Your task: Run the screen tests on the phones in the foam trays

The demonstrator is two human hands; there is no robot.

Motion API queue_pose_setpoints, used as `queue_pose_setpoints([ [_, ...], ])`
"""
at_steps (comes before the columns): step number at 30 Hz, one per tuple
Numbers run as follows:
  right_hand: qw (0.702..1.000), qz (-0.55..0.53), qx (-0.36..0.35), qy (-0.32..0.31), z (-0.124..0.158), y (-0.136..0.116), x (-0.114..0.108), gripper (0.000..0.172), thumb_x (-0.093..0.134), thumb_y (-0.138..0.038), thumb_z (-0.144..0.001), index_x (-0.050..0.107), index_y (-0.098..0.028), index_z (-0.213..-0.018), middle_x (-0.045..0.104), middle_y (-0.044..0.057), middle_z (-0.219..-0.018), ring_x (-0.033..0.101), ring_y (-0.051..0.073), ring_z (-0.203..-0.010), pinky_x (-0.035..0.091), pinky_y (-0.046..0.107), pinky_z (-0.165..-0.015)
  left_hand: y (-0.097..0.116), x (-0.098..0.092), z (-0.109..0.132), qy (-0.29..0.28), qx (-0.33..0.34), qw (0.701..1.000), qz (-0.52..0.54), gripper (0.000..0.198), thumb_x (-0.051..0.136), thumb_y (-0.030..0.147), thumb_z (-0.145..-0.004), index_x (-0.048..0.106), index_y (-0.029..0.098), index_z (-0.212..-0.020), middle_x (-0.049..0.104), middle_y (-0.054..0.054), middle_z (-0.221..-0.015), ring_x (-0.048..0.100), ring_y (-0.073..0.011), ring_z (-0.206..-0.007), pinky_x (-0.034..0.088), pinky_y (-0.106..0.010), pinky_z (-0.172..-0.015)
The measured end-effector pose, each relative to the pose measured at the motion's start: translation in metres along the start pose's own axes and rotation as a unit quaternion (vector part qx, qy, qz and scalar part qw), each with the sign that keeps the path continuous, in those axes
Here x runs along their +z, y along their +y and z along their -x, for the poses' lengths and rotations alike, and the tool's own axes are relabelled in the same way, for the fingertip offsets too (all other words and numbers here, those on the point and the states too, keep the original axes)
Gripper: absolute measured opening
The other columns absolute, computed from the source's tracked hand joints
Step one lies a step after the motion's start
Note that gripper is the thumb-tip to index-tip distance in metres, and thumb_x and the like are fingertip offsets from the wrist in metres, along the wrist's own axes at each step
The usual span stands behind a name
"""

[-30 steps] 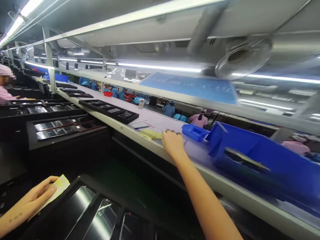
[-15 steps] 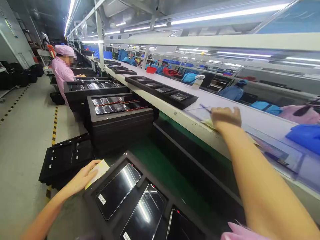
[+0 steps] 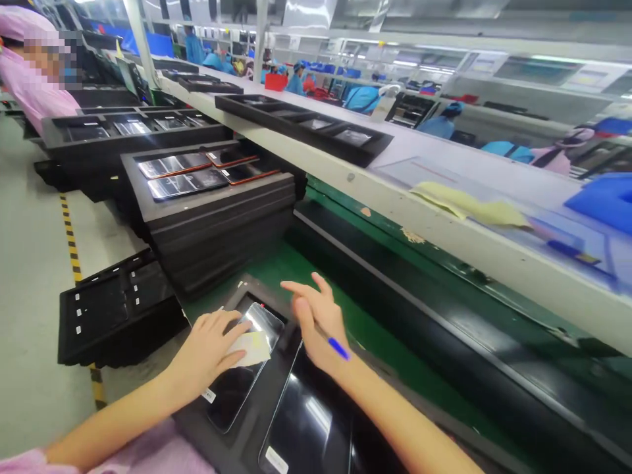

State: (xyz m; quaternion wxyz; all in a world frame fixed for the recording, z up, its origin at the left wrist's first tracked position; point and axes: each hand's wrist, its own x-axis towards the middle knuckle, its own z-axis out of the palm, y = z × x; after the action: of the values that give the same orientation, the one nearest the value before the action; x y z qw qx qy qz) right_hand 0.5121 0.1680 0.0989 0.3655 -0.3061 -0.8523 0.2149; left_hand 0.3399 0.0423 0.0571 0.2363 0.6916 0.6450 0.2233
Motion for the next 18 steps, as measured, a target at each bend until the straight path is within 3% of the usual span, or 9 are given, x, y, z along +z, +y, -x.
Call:
queue_pose_setpoints([
  [3, 0.97, -0.187, 0.117, -0.101, 0.001, -0.005, 0.03, 0.065, 0.016, -0.063, -0.088, 0.065, -0.021, -0.079, 0.051, 0.001, -0.055, 0.055, 0.017, -0.063, 0.048, 0.036, -0.072, -0.009, 0.004, 0.017, 0.055, 0.091, 0.988, -0.112, 0.024, 0.037, 0.022, -0.092, 0.059, 0.015, -0.102, 0.064, -0.009, -0.106, 0.056, -0.0221, -0.098, 0.044, -0.039, -0.085],
  [5, 0.945, -0.255, 0.166, -0.12, -0.001, -0.006, 0.046, 0.066, 0.019, -0.067, -0.086, 0.065, -0.02, -0.077, 0.053, 0.003, -0.056, 0.055, 0.017, -0.063, 0.047, 0.032, -0.063, -0.014, 0.008, 0.027, 0.078, 0.146, 0.975, -0.149, 0.024, 0.042, 0.028, -0.091, 0.059, 0.015, -0.101, 0.064, -0.008, -0.107, 0.056, -0.0234, -0.099, 0.044, -0.04, -0.086],
  [13, 0.926, -0.285, 0.211, -0.128, -0.007, 0.01, 0.079, 0.033, 0.058, -0.052, -0.076, 0.062, -0.02, -0.07, 0.055, -0.001, -0.061, 0.049, 0.012, -0.058, 0.042, 0.024, -0.054, -0.008, 0.022, 0.026, 0.046, 0.105, 0.974, -0.194, 0.042, 0.042, 0.043, -0.089, 0.053, 0.015, -0.119, 0.066, -0.006, -0.094, 0.057, -0.0214, -0.08, 0.041, -0.04, -0.078],
  [15, 0.925, -0.281, 0.226, -0.12, -0.005, 0.014, 0.082, 0.029, 0.063, -0.046, -0.072, 0.058, -0.019, -0.062, 0.051, -0.002, -0.056, 0.044, 0.01, -0.053, 0.038, 0.022, -0.049, -0.007, 0.024, 0.024, 0.061, 0.127, 0.971, -0.195, 0.044, 0.041, 0.045, -0.089, 0.055, 0.014, -0.117, 0.066, -0.008, -0.099, 0.058, -0.0216, -0.085, 0.04, -0.039, -0.081],
  [18, 0.924, -0.28, 0.249, -0.08, -0.001, 0.012, 0.087, 0.026, 0.064, -0.04, -0.072, 0.052, -0.019, -0.061, 0.044, -0.005, -0.049, 0.038, 0.008, -0.047, 0.032, 0.02, -0.044, -0.009, 0.024, 0.021, 0.11, 0.171, 0.957, -0.206, 0.044, 0.04, 0.045, -0.089, 0.057, 0.013, -0.114, 0.061, -0.012, -0.118, 0.052, -0.0254, -0.11, 0.035, -0.038, -0.093],
])
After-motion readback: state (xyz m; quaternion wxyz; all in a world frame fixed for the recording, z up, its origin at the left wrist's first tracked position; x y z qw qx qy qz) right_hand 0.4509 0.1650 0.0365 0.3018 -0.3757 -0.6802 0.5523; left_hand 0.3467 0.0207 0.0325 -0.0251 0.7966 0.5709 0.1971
